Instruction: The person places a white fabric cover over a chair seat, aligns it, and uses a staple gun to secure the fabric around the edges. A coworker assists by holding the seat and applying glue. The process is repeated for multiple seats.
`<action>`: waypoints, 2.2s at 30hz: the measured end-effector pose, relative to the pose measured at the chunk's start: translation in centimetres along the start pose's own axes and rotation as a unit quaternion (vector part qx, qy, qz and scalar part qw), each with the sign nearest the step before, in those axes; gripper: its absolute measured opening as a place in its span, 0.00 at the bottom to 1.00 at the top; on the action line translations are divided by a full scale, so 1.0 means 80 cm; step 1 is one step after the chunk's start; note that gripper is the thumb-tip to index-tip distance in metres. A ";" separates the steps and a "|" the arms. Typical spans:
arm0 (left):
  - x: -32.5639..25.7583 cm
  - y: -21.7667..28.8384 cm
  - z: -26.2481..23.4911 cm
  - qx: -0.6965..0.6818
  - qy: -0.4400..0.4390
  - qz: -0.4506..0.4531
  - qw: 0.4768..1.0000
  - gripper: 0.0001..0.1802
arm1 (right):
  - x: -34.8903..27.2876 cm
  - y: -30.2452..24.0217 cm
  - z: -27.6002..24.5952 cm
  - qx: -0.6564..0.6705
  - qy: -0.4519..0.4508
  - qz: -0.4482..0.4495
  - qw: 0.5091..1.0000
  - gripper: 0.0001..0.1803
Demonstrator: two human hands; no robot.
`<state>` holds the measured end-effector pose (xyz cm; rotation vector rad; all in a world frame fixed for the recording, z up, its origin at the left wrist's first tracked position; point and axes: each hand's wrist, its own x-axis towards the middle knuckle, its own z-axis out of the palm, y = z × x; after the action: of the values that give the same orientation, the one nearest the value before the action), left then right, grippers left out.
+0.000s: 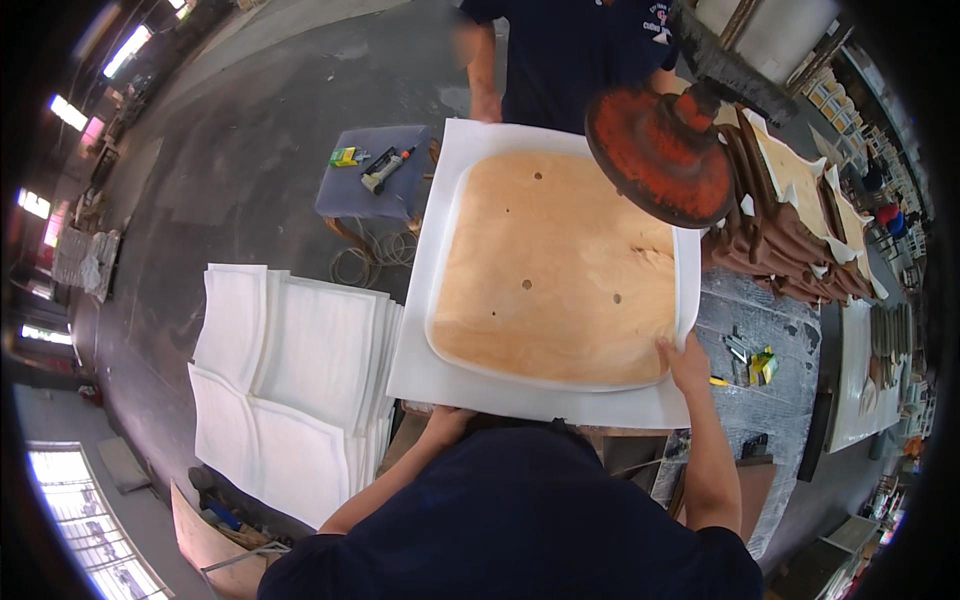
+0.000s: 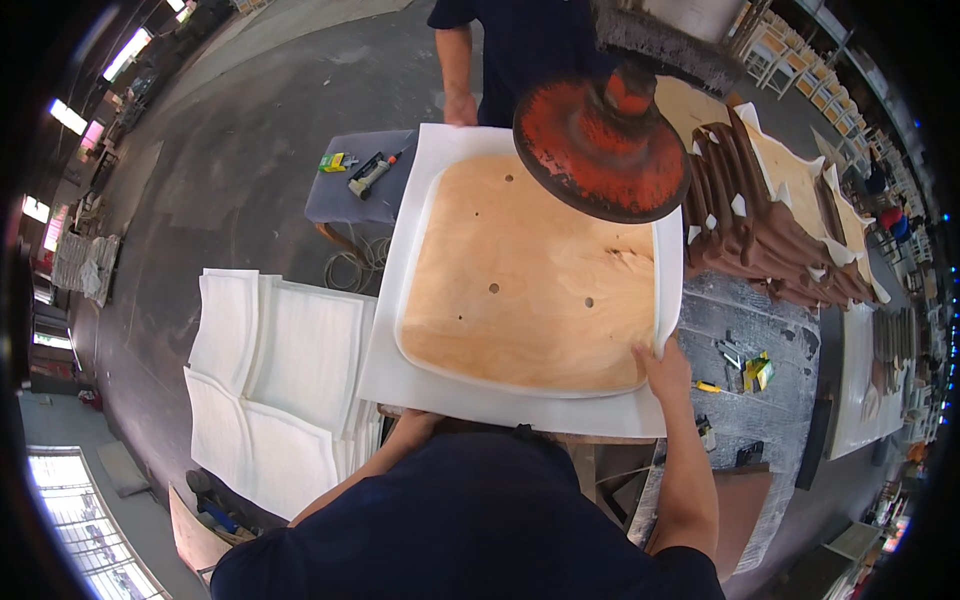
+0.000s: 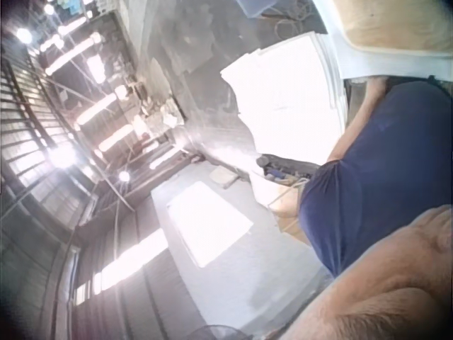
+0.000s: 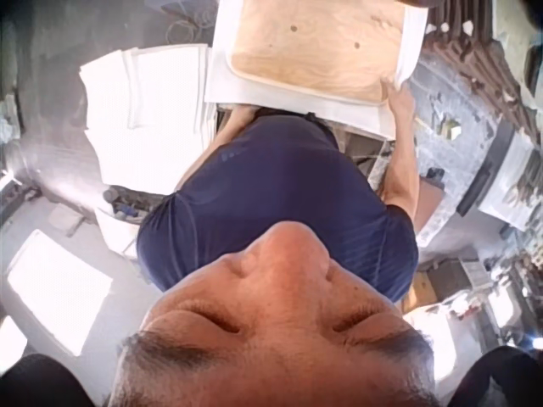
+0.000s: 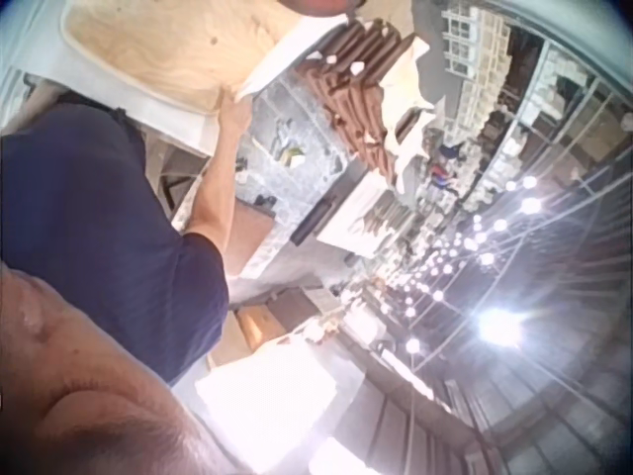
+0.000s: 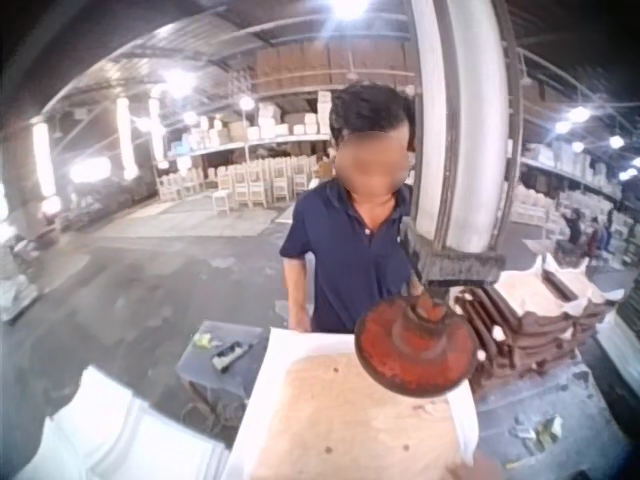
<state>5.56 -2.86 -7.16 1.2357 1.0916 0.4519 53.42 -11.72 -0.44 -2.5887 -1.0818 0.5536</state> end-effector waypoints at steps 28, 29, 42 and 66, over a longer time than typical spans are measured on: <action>0.182 0.162 -0.122 0.091 0.142 -0.076 0.983 0.18 | 0.108 0.043 -0.036 0.409 -0.168 0.182 0.878 0.14; 0.184 0.162 -0.119 0.104 0.142 -0.091 0.980 0.20 | 0.108 0.044 -0.037 0.397 -0.174 0.183 0.882 0.15; 0.186 0.144 -0.108 0.296 0.184 -0.073 0.935 0.30 | 0.101 0.024 -0.012 0.157 -0.057 0.132 0.977 0.37; 0.187 0.136 -0.074 0.387 0.298 -0.020 0.873 0.22 | 0.090 0.025 0.009 -0.009 0.025 0.113 0.993 0.34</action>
<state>10.24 15.54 -3.10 1.8248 1.9445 0.3791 59.00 -7.75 -3.55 -2.7433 -0.7870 0.5283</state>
